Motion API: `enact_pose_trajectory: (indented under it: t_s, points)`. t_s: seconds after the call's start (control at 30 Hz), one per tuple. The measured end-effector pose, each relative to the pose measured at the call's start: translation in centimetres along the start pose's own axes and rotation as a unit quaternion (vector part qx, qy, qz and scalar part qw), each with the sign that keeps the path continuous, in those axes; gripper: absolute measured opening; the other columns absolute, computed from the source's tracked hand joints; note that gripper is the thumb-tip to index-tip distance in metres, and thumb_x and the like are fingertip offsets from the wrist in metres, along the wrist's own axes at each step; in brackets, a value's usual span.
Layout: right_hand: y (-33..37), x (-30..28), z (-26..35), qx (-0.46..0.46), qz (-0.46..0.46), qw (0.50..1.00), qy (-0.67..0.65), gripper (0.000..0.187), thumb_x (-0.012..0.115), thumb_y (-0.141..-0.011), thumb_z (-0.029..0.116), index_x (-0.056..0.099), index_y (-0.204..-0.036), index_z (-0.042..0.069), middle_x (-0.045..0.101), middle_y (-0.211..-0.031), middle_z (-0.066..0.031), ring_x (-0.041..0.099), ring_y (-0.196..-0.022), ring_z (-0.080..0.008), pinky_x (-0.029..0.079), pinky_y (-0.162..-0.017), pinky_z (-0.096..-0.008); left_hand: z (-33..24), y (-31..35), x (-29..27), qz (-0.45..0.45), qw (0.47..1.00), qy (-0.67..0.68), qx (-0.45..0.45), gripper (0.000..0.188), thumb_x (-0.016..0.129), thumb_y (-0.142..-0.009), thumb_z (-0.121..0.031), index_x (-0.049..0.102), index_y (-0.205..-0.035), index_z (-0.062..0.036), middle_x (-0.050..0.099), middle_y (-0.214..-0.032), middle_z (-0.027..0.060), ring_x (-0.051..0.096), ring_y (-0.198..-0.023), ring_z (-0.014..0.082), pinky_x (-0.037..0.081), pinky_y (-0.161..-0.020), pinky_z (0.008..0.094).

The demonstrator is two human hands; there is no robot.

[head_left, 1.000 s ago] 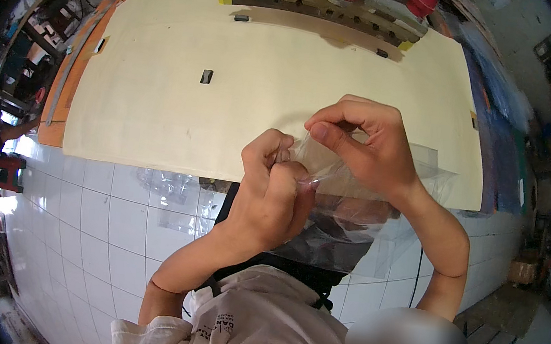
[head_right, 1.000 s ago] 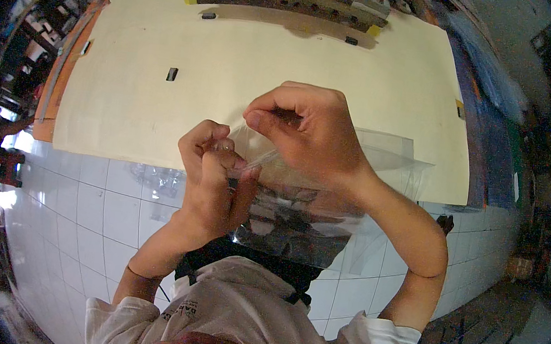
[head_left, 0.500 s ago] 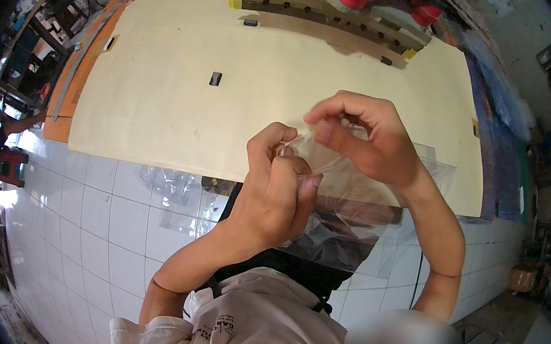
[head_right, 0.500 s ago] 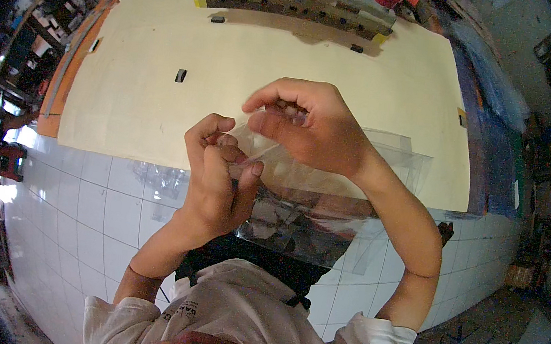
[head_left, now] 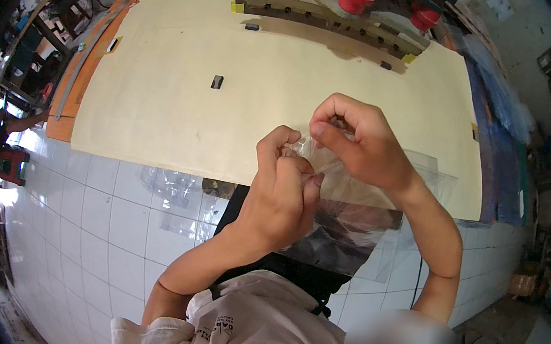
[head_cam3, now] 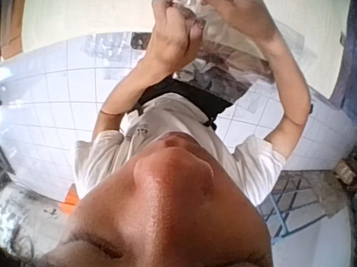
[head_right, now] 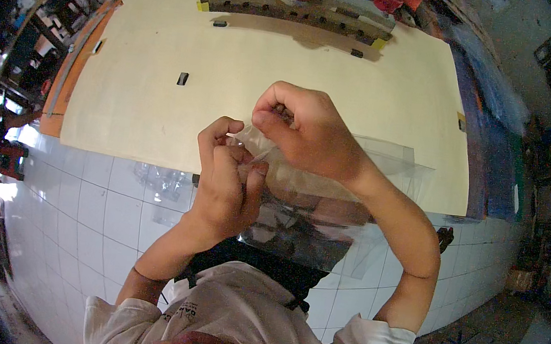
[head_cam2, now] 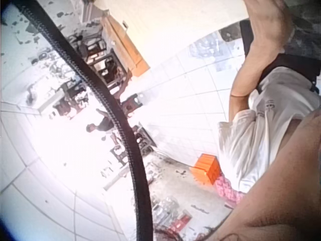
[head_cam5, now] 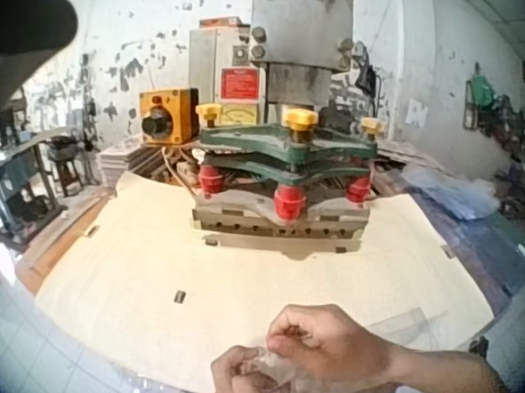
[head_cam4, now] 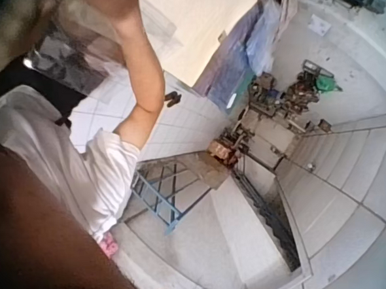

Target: The person opens and stretches a transparent plastic bag by hand, folds its corners, and flattens it along the work surface.

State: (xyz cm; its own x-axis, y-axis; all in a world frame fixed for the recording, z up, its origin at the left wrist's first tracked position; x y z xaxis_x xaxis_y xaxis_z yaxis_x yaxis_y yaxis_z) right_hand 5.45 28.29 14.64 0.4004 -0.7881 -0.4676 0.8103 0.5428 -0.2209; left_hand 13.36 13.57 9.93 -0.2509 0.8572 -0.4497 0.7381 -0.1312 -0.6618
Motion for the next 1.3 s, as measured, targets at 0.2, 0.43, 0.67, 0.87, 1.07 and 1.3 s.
enact_pose_trajectory:
  t_s: [0.2,0.43,0.67,0.87,1.07,1.3]
  points:
    - [-2.1,-2.2,1.6,0.042,0.203,0.978,0.005,0.016,0.07,-0.085,0.011,0.064,-0.095,0.0,0.063,-0.083,-0.0028,0.058,-0.079,-0.0107,0.048,-0.075,-0.0261,-0.2,-0.1,-0.4,0.008,1.0,0.022,0.0,0.031,0.064,-0.075,0.007,0.042,-0.097,0.0086,0.036,-0.122,0.0337,0.046,-0.103,0.0412,0.045,-0.081,0.0431]
    - [-4.0,-2.7,2.4,0.053,0.303,0.951,0.031,0.016,0.072,-0.081,0.008,0.066,-0.092,-0.002,0.066,-0.087,-0.0048,0.059,-0.081,-0.0108,0.048,-0.078,-0.026,-0.3,0.0,-0.2,0.013,0.998,0.056,-0.011,0.037,0.064,-0.075,0.008,0.038,-0.102,0.0097,0.035,-0.124,0.0332,0.047,-0.099,0.039,0.046,-0.079,0.0425]
    - [-3.8,-2.2,0.9,0.061,0.285,0.956,-0.021,0.013,0.07,-0.084,0.012,0.067,-0.089,-0.001,0.068,-0.08,-0.0036,0.059,-0.074,-0.0078,0.048,-0.068,-0.0249,0.0,0.0,0.0,0.004,1.0,0.019,0.004,0.038,0.064,-0.075,0.009,0.039,-0.103,0.0089,0.036,-0.123,0.0336,0.046,-0.101,0.0404,0.044,-0.082,0.0438]
    - [-3.8,-1.9,0.6,0.046,0.267,0.963,-0.006,0.013,0.07,-0.084,0.011,0.063,-0.086,-0.001,0.063,-0.08,-0.0018,0.054,-0.077,-0.0088,0.045,-0.075,-0.026,0.1,-0.2,0.0,0.0,0.999,0.025,-0.019,0.033,0.064,-0.073,0.009,0.042,-0.099,0.0073,0.036,-0.122,0.0354,0.043,-0.108,0.0443,0.043,-0.083,0.0461]
    - [-3.9,-2.3,1.4,-0.023,0.246,0.968,0.052,0.016,0.072,-0.082,0.013,0.064,-0.085,-0.001,0.063,-0.079,-0.0058,0.056,-0.074,-0.0118,0.045,-0.073,-0.0272,0.1,-0.4,0.1,-0.002,1.0,0.025,-0.003,0.033,0.064,-0.074,0.009,0.043,-0.099,0.0071,0.036,-0.123,0.0361,0.043,-0.109,0.0448,0.043,-0.085,0.0467]
    - [-4.4,-2.8,1.2,0.003,0.252,0.966,0.064,0.019,0.07,-0.084,0.015,0.07,-0.096,0.0,0.065,-0.069,-0.0042,0.061,-0.073,-0.0099,0.049,-0.068,-0.0253,0.0,-0.6,0.1,-0.007,1.0,0.017,-0.012,0.031,0.063,-0.075,0.008,0.043,-0.097,0.0058,0.036,-0.123,0.036,0.045,-0.107,0.0437,0.044,-0.083,0.0445]
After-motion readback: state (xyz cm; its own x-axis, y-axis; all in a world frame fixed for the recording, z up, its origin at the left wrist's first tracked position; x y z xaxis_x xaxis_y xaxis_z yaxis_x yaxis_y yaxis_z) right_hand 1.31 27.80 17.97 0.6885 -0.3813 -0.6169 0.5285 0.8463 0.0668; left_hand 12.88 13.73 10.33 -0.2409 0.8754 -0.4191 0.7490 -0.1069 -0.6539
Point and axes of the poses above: each hand's wrist, its own y-axis away from the middle knuckle, its own x-axis out of the palm, z = x × y, the point moved 1 cm from there along -y, towards the middle knuckle
